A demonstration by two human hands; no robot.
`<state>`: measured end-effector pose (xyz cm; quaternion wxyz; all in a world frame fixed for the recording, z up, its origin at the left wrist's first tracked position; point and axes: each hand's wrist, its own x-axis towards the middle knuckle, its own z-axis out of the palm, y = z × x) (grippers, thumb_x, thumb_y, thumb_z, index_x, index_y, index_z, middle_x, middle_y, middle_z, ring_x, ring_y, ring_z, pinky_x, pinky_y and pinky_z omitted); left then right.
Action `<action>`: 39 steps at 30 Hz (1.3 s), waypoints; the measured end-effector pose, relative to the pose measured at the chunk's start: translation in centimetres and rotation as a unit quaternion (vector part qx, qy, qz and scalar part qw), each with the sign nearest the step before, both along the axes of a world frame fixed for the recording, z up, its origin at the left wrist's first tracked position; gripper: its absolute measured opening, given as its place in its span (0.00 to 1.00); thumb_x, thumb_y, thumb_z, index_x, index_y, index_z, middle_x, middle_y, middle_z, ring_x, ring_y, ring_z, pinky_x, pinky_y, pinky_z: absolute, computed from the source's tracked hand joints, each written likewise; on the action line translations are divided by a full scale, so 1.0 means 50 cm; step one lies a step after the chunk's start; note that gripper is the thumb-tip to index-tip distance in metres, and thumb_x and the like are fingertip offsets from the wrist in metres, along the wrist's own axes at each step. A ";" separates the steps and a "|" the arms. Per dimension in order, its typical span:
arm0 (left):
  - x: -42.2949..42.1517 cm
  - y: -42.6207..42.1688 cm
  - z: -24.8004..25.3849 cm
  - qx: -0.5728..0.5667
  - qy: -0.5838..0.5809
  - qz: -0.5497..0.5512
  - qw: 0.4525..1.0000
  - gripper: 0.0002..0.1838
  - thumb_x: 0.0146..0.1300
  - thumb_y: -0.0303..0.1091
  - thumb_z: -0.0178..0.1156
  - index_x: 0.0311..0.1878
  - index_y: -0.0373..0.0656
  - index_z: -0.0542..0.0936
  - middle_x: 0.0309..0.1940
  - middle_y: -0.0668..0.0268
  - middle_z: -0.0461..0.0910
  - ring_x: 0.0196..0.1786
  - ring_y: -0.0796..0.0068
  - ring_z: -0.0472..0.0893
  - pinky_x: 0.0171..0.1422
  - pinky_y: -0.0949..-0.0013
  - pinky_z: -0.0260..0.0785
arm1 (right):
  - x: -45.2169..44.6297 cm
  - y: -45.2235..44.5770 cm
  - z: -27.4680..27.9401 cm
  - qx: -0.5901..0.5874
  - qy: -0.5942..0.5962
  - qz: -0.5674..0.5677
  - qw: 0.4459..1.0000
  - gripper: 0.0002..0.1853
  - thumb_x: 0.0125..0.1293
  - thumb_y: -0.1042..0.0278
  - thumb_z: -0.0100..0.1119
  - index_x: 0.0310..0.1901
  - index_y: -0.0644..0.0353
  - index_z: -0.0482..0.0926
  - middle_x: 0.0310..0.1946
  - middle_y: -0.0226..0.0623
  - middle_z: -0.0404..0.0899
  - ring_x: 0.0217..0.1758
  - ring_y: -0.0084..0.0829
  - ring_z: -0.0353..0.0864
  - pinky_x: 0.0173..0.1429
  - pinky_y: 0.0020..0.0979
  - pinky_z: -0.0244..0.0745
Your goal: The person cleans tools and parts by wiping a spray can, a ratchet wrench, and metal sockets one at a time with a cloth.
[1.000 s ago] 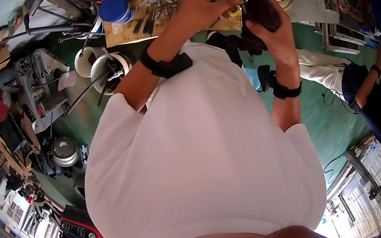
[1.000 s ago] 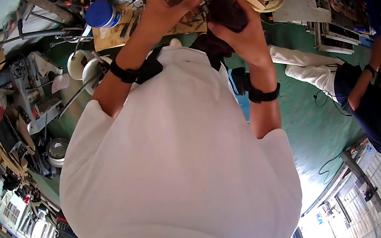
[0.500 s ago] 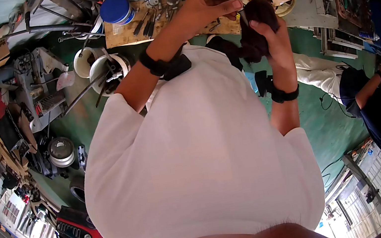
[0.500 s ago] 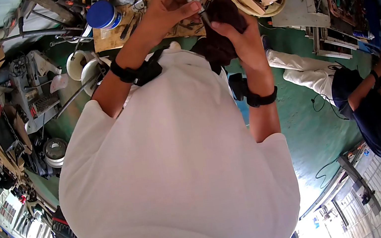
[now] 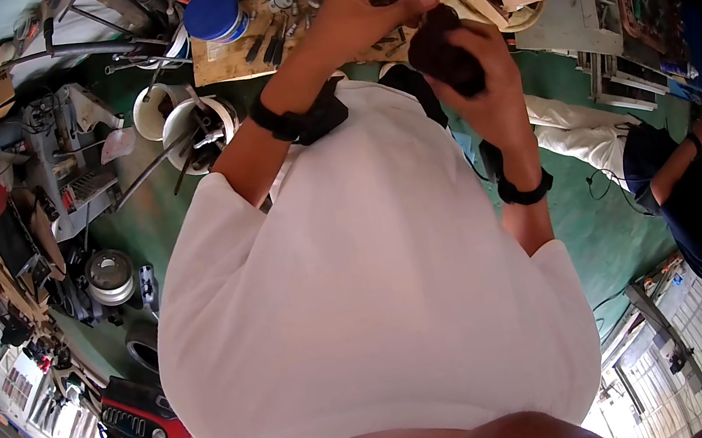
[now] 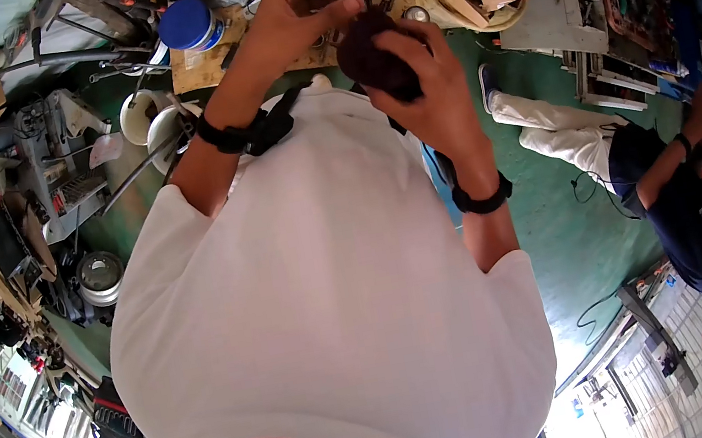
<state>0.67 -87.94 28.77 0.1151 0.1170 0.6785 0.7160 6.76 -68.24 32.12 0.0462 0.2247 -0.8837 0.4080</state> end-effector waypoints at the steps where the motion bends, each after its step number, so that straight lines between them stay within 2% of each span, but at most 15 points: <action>1: -0.001 -0.006 -0.001 0.000 0.001 0.002 1.000 0.14 0.63 0.34 0.65 0.49 0.37 0.79 0.37 0.66 0.83 0.37 0.79 0.82 0.43 0.76 0.75 | 0.002 0.012 -0.008 0.014 -0.011 -0.006 1.000 0.28 0.44 0.73 0.71 0.51 0.52 0.77 0.49 0.44 0.74 0.50 0.48 0.76 0.52 0.40 0.76; 5: -0.008 -0.037 -0.017 0.085 -0.012 0.004 0.996 0.13 0.64 0.34 0.63 0.48 0.37 0.80 0.37 0.66 0.82 0.37 0.79 0.82 0.45 0.75 0.76 | -0.001 0.076 -0.013 0.083 -0.086 0.040 0.992 0.29 0.43 0.73 0.71 0.52 0.50 0.77 0.49 0.43 0.75 0.49 0.46 0.77 0.51 0.40 0.76; 8: -0.012 -0.052 -0.017 0.131 -0.035 0.026 0.990 0.14 0.64 0.35 0.63 0.48 0.37 0.80 0.37 0.66 0.82 0.37 0.78 0.82 0.46 0.74 0.77 | -0.005 0.099 -0.016 0.120 -0.131 0.017 0.984 0.28 0.44 0.75 0.70 0.51 0.53 0.78 0.49 0.42 0.76 0.49 0.38 0.79 0.53 0.35 0.75; 10: -0.011 -0.055 -0.015 0.138 -0.041 0.031 0.989 0.14 0.64 0.35 0.63 0.49 0.37 0.80 0.38 0.66 0.82 0.37 0.78 0.82 0.46 0.74 0.78 | -0.005 0.098 -0.016 -0.025 -0.085 -0.068 0.994 0.28 0.47 0.74 0.70 0.54 0.57 0.76 0.48 0.41 0.77 0.49 0.30 0.79 0.54 0.30 0.74; 11: -0.010 -0.052 -0.013 0.130 -0.045 0.020 0.990 0.13 0.64 0.34 0.63 0.49 0.38 0.79 0.39 0.66 0.82 0.37 0.78 0.82 0.46 0.74 0.78 | -0.009 0.090 -0.018 -0.026 -0.086 -0.068 0.994 0.28 0.47 0.74 0.70 0.54 0.57 0.76 0.48 0.41 0.77 0.49 0.30 0.79 0.54 0.30 0.74; 13: -0.009 -0.039 -0.012 0.121 -0.048 0.002 0.991 0.13 0.65 0.33 0.63 0.49 0.38 0.79 0.39 0.66 0.81 0.37 0.78 0.82 0.46 0.74 0.78 | -0.022 0.059 -0.022 -0.305 -0.091 -0.100 0.943 0.30 0.50 0.73 0.70 0.57 0.62 0.71 0.48 0.41 0.78 0.49 0.25 0.78 0.53 0.27 0.74; 20: 0.013 0.003 -0.027 0.042 -0.011 0.009 0.999 0.15 0.61 0.34 0.67 0.49 0.39 0.80 0.32 0.67 0.82 0.35 0.82 0.80 0.40 0.76 0.73 | -0.029 -0.030 -0.044 -0.215 -0.099 -0.082 0.968 0.30 0.48 0.73 0.72 0.54 0.61 0.69 0.44 0.41 0.80 0.47 0.26 0.80 0.52 0.29 0.75; 22: 0.016 0.000 -0.024 0.029 -0.019 -0.004 0.999 0.16 0.60 0.34 0.68 0.49 0.39 0.80 0.32 0.68 0.82 0.35 0.83 0.80 0.39 0.77 0.72 | -0.029 -0.017 -0.044 -0.148 -0.148 -0.088 0.974 0.29 0.48 0.74 0.72 0.52 0.60 0.69 0.43 0.41 0.80 0.45 0.26 0.80 0.51 0.28 0.76; 25: 0.029 -0.001 -0.023 0.010 -0.064 -0.044 0.997 0.14 0.62 0.29 0.65 0.50 0.38 0.78 0.39 0.67 0.82 0.42 0.81 0.80 0.48 0.76 0.74 | -0.029 0.009 -0.053 -0.125 -0.189 -0.072 0.971 0.30 0.47 0.75 0.71 0.53 0.60 0.69 0.42 0.38 0.81 0.44 0.26 0.80 0.48 0.26 0.76; 28: 0.037 0.007 -0.029 0.070 -0.020 -0.055 0.996 0.14 0.60 0.33 0.68 0.48 0.41 0.81 0.33 0.68 0.82 0.36 0.82 0.80 0.41 0.77 0.73 | -0.025 0.041 -0.058 -0.188 -0.233 -0.038 0.953 0.29 0.47 0.75 0.70 0.54 0.60 0.70 0.44 0.36 0.80 0.46 0.25 0.79 0.52 0.26 0.74; 29: 0.041 0.003 -0.023 0.082 -0.013 -0.072 0.994 0.13 0.60 0.31 0.67 0.48 0.41 0.81 0.36 0.67 0.82 0.37 0.82 0.81 0.43 0.76 0.74 | -0.026 0.056 -0.071 -0.188 -0.233 -0.039 0.953 0.29 0.47 0.75 0.70 0.54 0.60 0.70 0.44 0.36 0.80 0.46 0.25 0.79 0.52 0.26 0.74; 31: 0.040 -0.005 -0.013 0.094 -0.006 -0.090 0.991 0.13 0.60 0.29 0.67 0.48 0.41 0.81 0.38 0.66 0.82 0.39 0.81 0.81 0.45 0.76 0.75 | -0.033 0.089 -0.108 -0.299 -0.269 0.039 0.915 0.28 0.49 0.76 0.67 0.55 0.62 0.71 0.46 0.35 0.80 0.49 0.25 0.78 0.56 0.27 0.71; 33: 0.037 -0.018 -0.011 0.070 0.078 -0.122 0.987 0.13 0.59 0.25 0.65 0.48 0.40 0.80 0.42 0.66 0.82 0.43 0.80 0.82 0.50 0.75 0.76 | -0.032 0.111 -0.127 -0.289 -0.294 0.020 0.911 0.28 0.50 0.76 0.65 0.56 0.63 0.72 0.47 0.35 0.79 0.50 0.25 0.77 0.58 0.28 0.70; 37: 0.035 -0.047 -0.010 0.072 0.039 -0.098 0.992 0.13 0.59 0.23 0.65 0.48 0.39 0.80 0.42 0.67 0.82 0.44 0.80 0.81 0.50 0.76 0.75 | -0.025 0.132 -0.135 -0.275 -0.284 -0.025 0.918 0.27 0.52 0.77 0.63 0.57 0.64 0.72 0.49 0.37 0.79 0.52 0.27 0.77 0.60 0.28 0.69; 39: 0.033 -0.058 -0.006 0.101 -0.004 -0.086 0.991 0.14 0.57 0.18 0.64 0.48 0.37 0.80 0.46 0.64 0.79 0.48 0.73 0.80 0.53 0.72 0.77 | -0.031 0.128 -0.131 -0.297 -0.258 -0.033 0.919 0.27 0.53 0.77 0.63 0.57 0.65 0.72 0.50 0.37 0.78 0.52 0.27 0.77 0.60 0.28 0.70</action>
